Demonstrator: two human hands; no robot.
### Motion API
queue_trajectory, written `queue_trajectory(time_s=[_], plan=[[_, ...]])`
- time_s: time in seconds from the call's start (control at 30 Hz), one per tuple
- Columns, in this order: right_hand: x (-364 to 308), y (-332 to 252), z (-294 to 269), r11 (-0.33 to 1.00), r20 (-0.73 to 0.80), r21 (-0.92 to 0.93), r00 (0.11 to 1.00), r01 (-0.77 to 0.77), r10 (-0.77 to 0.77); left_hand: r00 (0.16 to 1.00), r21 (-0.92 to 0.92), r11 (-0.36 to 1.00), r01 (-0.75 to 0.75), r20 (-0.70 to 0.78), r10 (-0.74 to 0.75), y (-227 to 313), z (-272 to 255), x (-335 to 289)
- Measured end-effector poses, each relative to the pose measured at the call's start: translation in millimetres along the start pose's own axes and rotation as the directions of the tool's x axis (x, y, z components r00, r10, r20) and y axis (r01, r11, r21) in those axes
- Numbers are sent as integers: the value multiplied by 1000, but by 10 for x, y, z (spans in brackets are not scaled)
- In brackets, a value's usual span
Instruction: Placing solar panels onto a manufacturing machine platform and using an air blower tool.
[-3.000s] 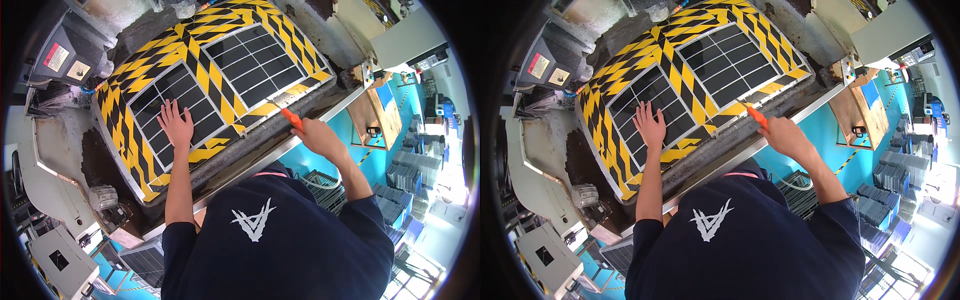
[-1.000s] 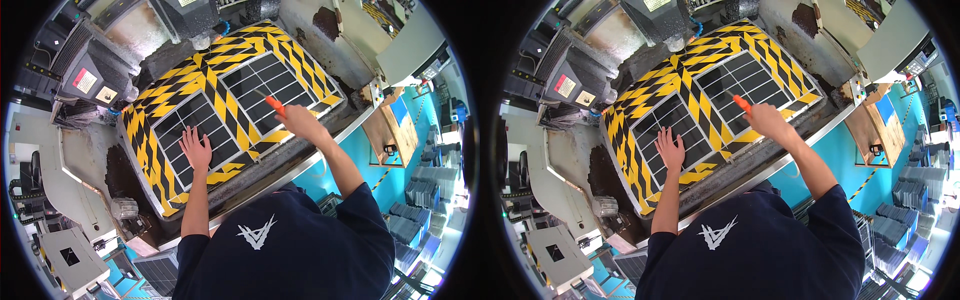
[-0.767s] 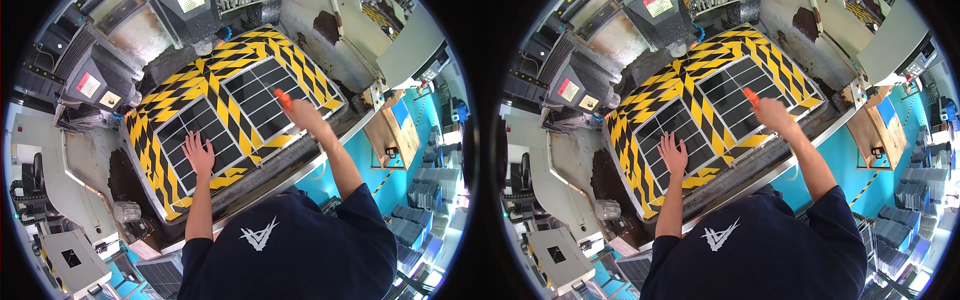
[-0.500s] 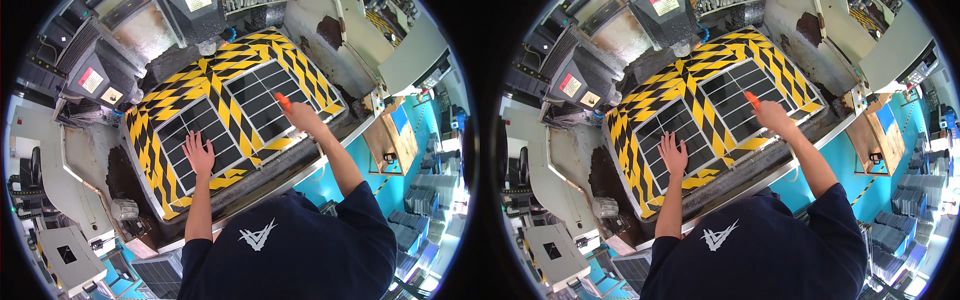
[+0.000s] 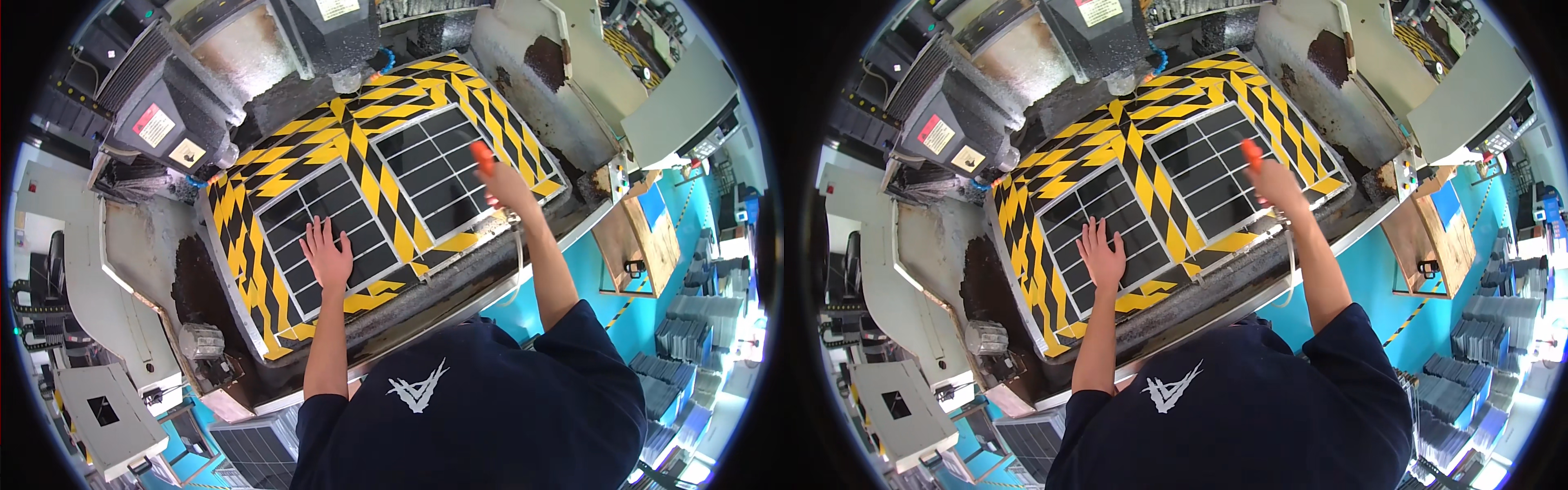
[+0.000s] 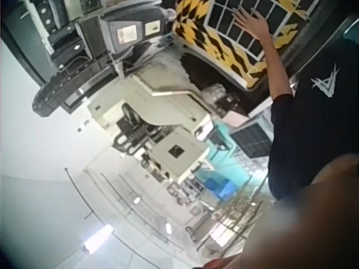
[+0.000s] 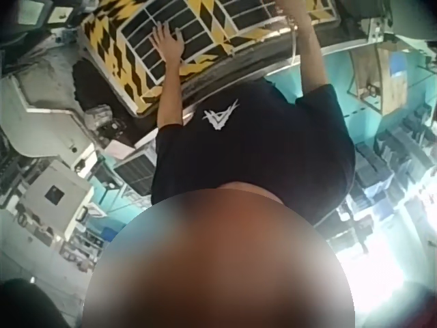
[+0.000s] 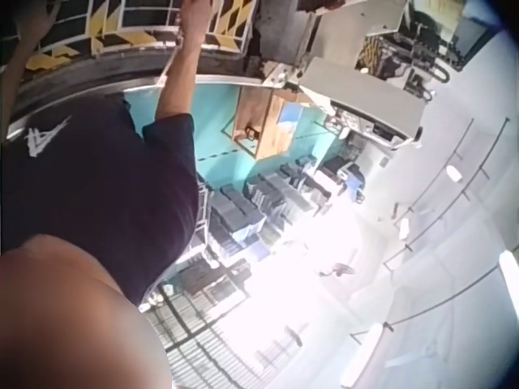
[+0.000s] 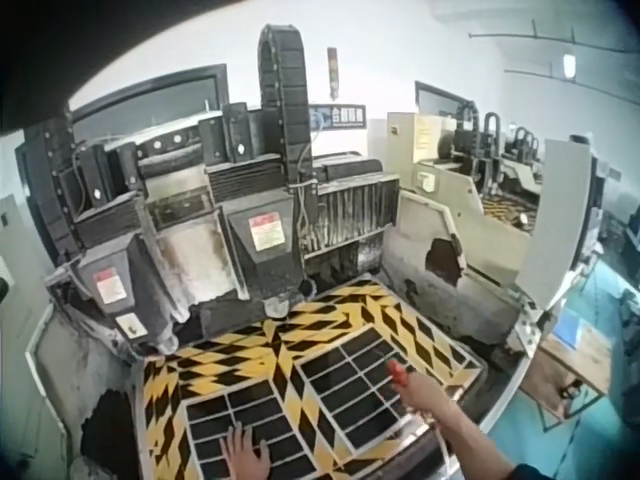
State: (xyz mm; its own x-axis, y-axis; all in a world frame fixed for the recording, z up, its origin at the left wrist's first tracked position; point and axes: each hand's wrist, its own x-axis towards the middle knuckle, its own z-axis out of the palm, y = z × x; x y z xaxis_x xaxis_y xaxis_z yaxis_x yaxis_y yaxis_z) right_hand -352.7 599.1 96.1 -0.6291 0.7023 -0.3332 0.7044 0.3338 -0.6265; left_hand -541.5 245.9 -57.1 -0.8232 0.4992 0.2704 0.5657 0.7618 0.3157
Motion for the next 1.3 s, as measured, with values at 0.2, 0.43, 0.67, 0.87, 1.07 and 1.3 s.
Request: queue_trajectory(time_s=[0.2, 0.43, 0.67, 0.87, 1.07, 1.3], plan=[[-82, -66, 203, 963, 94, -232, 988, 140, -121, 1000, 5, 1000, 12, 18, -12, 9, -8, 1], [8, -500, 625, 973, 172, -144, 973, 180, -154, 1000, 3, 1000, -2, 13, 2, 2, -4, 10], [333, -253, 12, 999, 10, -35, 999, -34, 35, 1000, 15, 1000, 4, 21, -5, -2, -10, 4], [215, -155, 60, 993, 231, 27, 966, 112, -115, 1000, 19, 1000, 11, 29, -12, 6, -7, 7], [-80, 22, -145, 975, -71, -215, 996, 45, -62, 1000, 11, 1000, 2, 9, -2, 8, -13, 6], [-782, 529, -37, 905, -104, -393, 970, 163, -219, 1000, -8, 1000, 1, 9, -1, 42, -25, 11]])
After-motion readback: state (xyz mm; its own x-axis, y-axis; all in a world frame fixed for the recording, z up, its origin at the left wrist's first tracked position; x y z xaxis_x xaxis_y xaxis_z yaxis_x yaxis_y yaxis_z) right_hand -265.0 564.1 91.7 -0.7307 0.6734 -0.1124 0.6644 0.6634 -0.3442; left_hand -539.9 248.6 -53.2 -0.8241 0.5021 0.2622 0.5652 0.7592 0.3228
